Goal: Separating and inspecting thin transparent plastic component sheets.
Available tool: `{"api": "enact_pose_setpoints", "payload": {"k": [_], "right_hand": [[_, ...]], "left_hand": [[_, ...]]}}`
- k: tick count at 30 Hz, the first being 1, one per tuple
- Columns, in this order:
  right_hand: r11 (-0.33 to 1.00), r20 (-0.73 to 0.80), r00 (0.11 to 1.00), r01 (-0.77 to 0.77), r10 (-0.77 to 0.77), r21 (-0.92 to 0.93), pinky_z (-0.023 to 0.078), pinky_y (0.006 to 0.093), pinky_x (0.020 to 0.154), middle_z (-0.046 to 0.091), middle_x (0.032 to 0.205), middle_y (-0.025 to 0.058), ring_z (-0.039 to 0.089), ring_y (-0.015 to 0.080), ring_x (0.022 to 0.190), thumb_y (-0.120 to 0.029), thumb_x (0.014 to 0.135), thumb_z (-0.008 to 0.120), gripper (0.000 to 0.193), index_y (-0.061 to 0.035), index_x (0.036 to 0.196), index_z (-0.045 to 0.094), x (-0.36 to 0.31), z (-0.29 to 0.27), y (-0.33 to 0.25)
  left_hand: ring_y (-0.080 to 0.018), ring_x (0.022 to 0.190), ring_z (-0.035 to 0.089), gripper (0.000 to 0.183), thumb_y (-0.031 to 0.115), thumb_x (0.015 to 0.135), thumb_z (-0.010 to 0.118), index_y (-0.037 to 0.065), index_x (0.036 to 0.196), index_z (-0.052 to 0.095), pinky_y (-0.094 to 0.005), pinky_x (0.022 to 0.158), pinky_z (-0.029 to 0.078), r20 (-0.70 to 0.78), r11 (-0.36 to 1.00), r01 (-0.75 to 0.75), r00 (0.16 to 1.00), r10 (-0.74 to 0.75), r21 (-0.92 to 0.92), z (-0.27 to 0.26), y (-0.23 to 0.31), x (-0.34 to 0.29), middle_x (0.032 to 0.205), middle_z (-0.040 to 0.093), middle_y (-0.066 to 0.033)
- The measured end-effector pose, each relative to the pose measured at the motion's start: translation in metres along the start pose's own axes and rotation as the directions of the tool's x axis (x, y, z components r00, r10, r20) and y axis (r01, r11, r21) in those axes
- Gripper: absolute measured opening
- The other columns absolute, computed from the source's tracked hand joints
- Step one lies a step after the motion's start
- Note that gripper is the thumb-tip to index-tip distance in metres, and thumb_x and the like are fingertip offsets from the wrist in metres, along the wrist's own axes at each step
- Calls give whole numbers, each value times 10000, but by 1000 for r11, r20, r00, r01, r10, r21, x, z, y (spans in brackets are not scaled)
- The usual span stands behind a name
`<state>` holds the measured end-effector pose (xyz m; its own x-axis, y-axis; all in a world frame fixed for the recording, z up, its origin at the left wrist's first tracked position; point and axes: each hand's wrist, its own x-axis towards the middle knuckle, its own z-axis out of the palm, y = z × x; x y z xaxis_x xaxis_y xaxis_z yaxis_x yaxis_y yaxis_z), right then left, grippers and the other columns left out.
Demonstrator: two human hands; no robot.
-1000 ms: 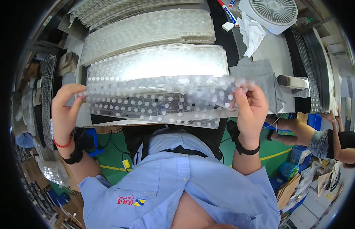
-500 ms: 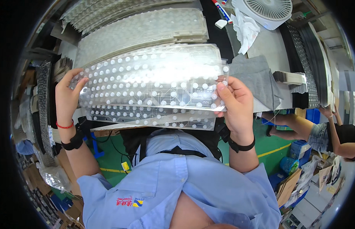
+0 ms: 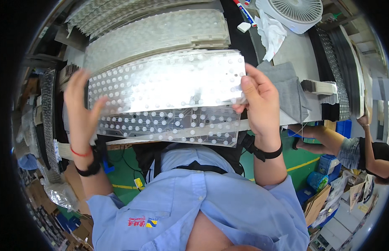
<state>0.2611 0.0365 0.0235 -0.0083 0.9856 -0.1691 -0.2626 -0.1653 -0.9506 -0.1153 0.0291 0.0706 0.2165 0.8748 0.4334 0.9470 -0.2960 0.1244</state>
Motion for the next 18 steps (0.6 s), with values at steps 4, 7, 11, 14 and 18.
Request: {"api": "enact_pose_setpoints", "payload": {"k": [4,7,11,14,18], "right_hand": [[995,-48,994,93,-94,-23,554,244,714,482,1311,167,595,164,1033,-116,962,590,508,56,1402,402,-6,6,0],[815,-15,926,325,-377,-479,524,306,796,437,1354,178,526,209,1149,-175,916,665,610,34,1422,395,-15,7,9],[305,295,874,422,-386,-853,355,487,1031,351,1446,250,399,414,1265,-283,809,759,679,-64,1393,489,-24,8,4],[254,351,884,432,-308,-866,311,521,1065,314,1475,284,370,471,1275,-314,795,764,666,-66,1365,523,-22,4,10],[188,375,869,447,-322,-874,332,522,1052,328,1470,292,386,470,1262,-311,801,757,638,-42,1339,544,-17,3,14]], "left_hand": [[-360,1259,440,687,322,638,839,89,1242,606,-463,1047,345,403,934,-84,886,229,-346,-8,52,-27,1374,502,-140],[-360,1273,428,657,304,619,833,135,1220,628,-476,1045,343,472,937,-104,842,261,-332,6,64,-48,1392,501,-109],[-352,1297,422,577,227,618,830,166,1169,669,-479,1036,347,371,967,-143,903,216,-213,18,66,-66,1411,517,-64],[-327,1264,458,420,200,629,831,152,1031,716,-458,999,367,290,958,-157,930,225,-240,24,67,-79,1330,593,-38],[-310,1175,515,377,218,622,833,119,961,705,-435,953,397,288,933,-177,918,272,-315,15,66,-78,1220,655,-18]]}}
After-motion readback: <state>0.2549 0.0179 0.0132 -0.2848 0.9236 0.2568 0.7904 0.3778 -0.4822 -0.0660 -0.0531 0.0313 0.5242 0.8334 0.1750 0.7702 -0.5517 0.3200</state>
